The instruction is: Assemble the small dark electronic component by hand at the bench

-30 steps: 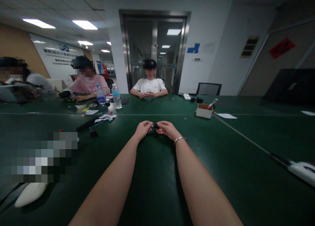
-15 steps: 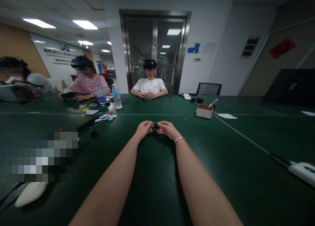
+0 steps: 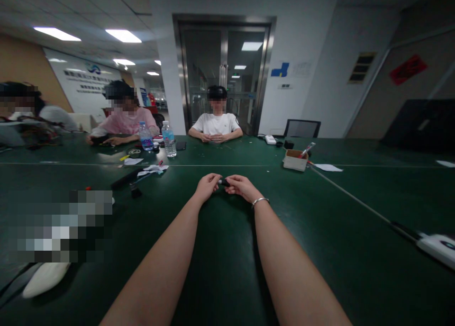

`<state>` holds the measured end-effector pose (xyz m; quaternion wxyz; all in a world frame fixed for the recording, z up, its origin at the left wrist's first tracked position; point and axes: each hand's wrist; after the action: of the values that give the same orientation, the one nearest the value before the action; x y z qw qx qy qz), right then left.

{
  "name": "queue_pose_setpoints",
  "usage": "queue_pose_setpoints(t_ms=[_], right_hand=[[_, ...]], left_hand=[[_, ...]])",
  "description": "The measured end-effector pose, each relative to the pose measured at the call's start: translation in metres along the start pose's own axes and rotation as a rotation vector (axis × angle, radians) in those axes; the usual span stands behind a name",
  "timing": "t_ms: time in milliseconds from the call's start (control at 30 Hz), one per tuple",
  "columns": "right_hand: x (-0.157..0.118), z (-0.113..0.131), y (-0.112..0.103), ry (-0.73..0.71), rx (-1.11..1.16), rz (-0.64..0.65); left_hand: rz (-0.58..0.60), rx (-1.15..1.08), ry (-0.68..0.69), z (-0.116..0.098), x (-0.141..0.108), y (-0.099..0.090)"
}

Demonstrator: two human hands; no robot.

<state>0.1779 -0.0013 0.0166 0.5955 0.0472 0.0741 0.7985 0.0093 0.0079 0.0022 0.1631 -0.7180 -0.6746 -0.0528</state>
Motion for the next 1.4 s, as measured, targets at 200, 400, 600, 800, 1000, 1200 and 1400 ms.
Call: queue_pose_setpoints(t_ms=[200,400,600,800,1000,1200,1400], right_hand=[[0.002,-0.002,0.001,-0.008,-0.047,0.013],[0.003,-0.004,-0.001,-0.024,-0.012,-0.001],[0.007,-0.008,-0.002,-0.040,-0.059,0.027],[0.010,-0.009,-0.003,-0.038,-0.086,0.012],[0.010,-0.009,-0.002,-0.045,-0.056,-0.037],[0.011,-0.010,-0.002,-0.047,-0.068,-0.020],[0.011,-0.009,-0.001,-0.055,-0.161,0.023]], left_hand=[[-0.054,-0.043,-0.002,0.001,0.001,0.000],[-0.023,-0.110,-0.038,-0.001,0.001,0.001],[-0.076,-0.024,-0.024,0.003,0.002,0.000],[-0.085,-0.041,-0.053,0.002,0.001,0.000],[-0.029,-0.116,-0.036,-0.011,-0.005,-0.003],[-0.035,-0.088,0.016,-0.002,-0.001,-0.003],[-0.104,0.077,-0.010,0.006,0.003,-0.003]])
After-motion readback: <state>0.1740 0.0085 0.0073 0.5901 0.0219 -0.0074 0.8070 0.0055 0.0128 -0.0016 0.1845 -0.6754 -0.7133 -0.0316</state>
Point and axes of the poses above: each hand's wrist, its own x-axis towards the middle knuckle, its own y-axis out of the palm, z = x × y, and after that the axes turned 1 degree about -z, right-handed
